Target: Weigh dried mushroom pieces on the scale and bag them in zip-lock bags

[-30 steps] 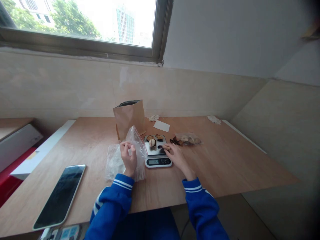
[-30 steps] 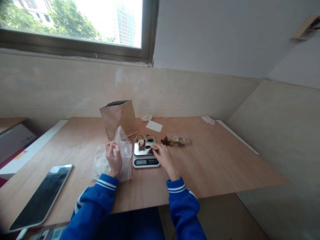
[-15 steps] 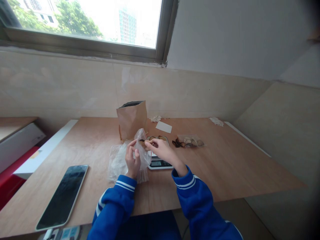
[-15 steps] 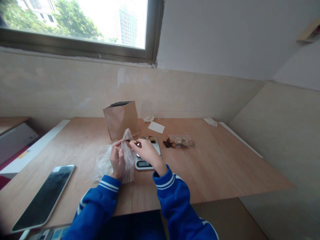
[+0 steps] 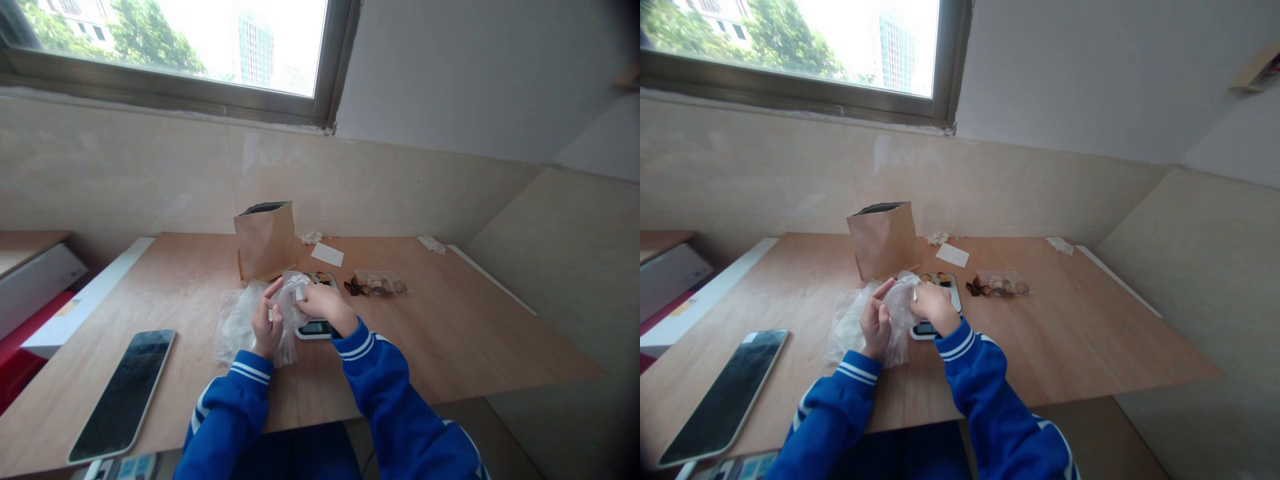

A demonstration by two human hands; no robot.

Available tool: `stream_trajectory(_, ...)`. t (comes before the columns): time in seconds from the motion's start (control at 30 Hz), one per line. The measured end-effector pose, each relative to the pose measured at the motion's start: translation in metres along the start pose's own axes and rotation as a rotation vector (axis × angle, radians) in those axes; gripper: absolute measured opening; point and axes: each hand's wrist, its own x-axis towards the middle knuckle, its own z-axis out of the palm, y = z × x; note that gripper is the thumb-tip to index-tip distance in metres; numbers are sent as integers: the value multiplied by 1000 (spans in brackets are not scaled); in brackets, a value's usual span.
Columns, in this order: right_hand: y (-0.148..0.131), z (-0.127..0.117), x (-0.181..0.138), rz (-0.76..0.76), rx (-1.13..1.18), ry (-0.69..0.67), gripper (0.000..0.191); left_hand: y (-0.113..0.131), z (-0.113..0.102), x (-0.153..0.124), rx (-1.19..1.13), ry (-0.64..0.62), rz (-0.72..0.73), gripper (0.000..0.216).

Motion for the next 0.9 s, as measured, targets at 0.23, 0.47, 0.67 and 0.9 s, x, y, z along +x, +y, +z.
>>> stream_trajectory(0.23,-10,-10,-10,-200,213,-47,53,6,1,5,5,159,-49,28)
stream_trajectory(0.47,39,1,-1,-27,215,272,26,13,1,9,18,262,-144,32)
stream_trajectory(0.67,54,39,-4,-295,-17,325,23,15,1,10,-6,260,-117,29)
stream_trajectory(0.9,42,56,9,-220,-77,414,15,15,-1,11,66,245,-178,31)
